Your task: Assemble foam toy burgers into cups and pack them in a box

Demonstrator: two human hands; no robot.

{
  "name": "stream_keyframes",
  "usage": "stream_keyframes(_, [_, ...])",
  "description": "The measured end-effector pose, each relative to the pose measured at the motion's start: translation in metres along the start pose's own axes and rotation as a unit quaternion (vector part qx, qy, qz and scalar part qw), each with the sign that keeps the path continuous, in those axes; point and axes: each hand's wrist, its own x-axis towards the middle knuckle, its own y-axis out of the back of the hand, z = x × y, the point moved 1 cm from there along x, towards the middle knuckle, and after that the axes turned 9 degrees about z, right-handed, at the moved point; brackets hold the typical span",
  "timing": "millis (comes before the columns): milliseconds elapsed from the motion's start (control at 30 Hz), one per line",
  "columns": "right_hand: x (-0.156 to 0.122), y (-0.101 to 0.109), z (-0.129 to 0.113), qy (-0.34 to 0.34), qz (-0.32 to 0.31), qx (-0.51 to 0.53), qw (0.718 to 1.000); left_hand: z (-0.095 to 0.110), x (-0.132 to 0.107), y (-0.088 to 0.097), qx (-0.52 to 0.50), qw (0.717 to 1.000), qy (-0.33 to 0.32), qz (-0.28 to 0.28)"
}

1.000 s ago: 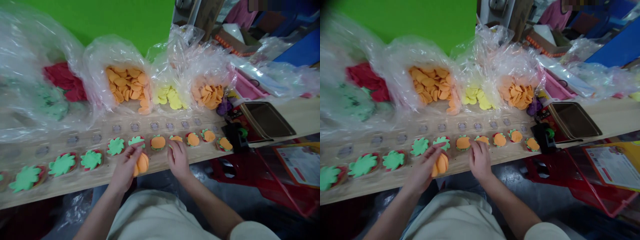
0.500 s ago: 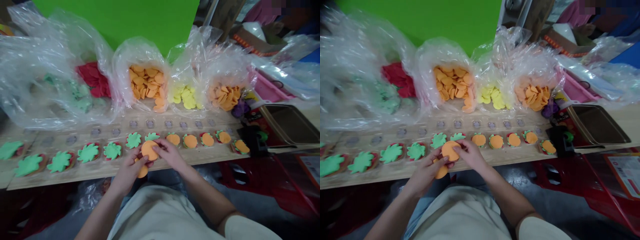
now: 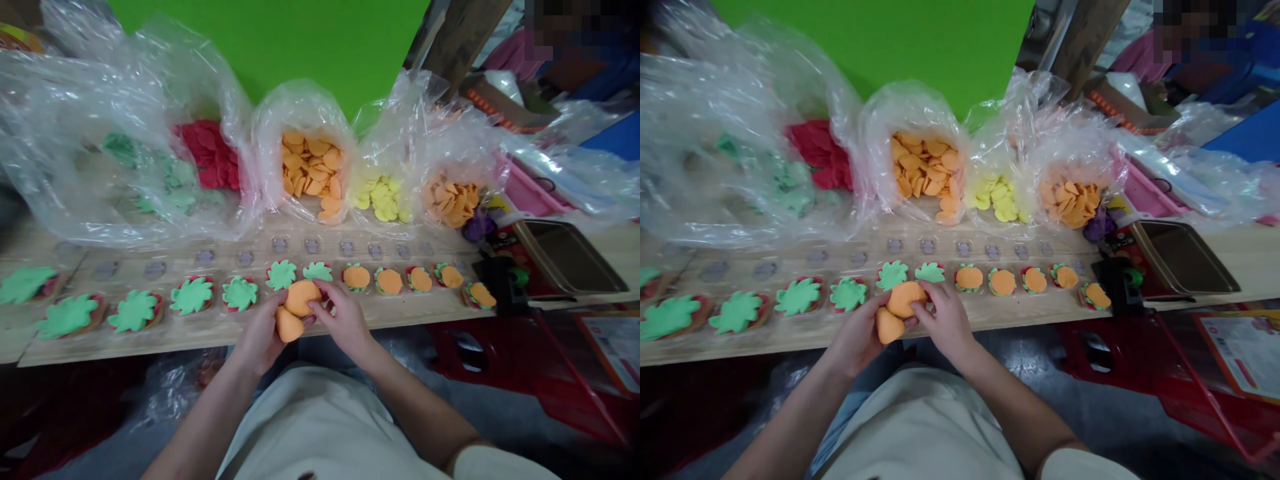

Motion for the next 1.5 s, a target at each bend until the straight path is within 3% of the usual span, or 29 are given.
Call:
stream_keyframes(233, [-0.008,0.007,-0.010,0.099,0.043,0.021,0.994,-0.001,-0.006,0.006,-0.051,0.988,0.142,0.018])
stream_keyframes(367, [-0.010,0.019,-0.018,0.214,-0.021,0.049,0.975,-0.007,-0.006,0.010,-0.041,0.992,0.120,0.007])
stream_keyframes(500, [-0.015,0.033,-0.033,0.256,-0.029,0.061,0.964,-0.013,-0.005,0.005,-0.038,0.992,0.124,0.006])
stream_keyframes(567, [-0.019,0.042,-0.045,0.341,-0.033,0.057,0.938,-0.013,-0.003,0.003,-0.049,0.989,0.139,0.025])
stream_keyframes(633, [-0.020,0.050,-0.052,0.391,-0.037,0.090,0.915,-0.012,-0.001,0.005,-0.058,0.991,0.107,0.057])
stream_keyframes(667, [-0.016,0.052,-0.051,0.360,-0.028,0.113,0.926,-0.012,-0.001,0.008,-0.053,0.994,0.069,0.071])
stream_keyframes(700, [-0.011,0.052,-0.047,0.287,-0.010,0.133,0.949,-0.011,-0.001,0.012,-0.036,0.996,0.024,0.077])
stream_keyframes(767, [0.007,0.046,-0.028,0.074,0.030,0.154,0.985,-0.011,-0.005,0.021,0.021,0.998,-0.043,0.049])
stream_keyframes(833, [0.027,0.033,-0.003,-0.085,0.040,0.152,0.984,-0.014,-0.009,0.029,0.078,0.996,-0.035,-0.010])
stream_keyframes(900, [0.045,0.019,0.019,-0.137,0.016,0.134,0.981,-0.017,-0.012,0.034,0.117,0.992,0.009,-0.045])
stream_keyframes(967, [0.056,0.007,0.034,-0.143,-0.018,0.112,0.983,-0.019,-0.012,0.036,0.167,0.985,0.016,-0.037])
stream_keyframes(1067, [0.060,-0.003,0.044,-0.110,-0.046,0.054,0.991,-0.017,-0.006,0.032,0.299,0.950,-0.092,-0.011])
stream_keyframes(1200, [0.059,-0.001,0.046,-0.032,-0.042,-0.067,0.996,-0.015,0.003,0.023,0.466,0.851,-0.241,-0.027])
stream_keyframes(1367, [0.045,0.015,0.038,0.057,0.006,-0.188,0.981,-0.023,0.013,0.013,0.613,0.736,-0.288,-0.024])
stream_keyframes(1433, [0.032,0.018,0.036,0.069,0.019,-0.243,0.967,-0.026,0.016,0.011,0.645,0.707,-0.290,-0.012])
stream_keyframes(1500, [0.018,0.016,0.036,0.072,0.015,-0.295,0.953,-0.027,0.018,0.012,0.652,0.699,-0.294,-0.001])
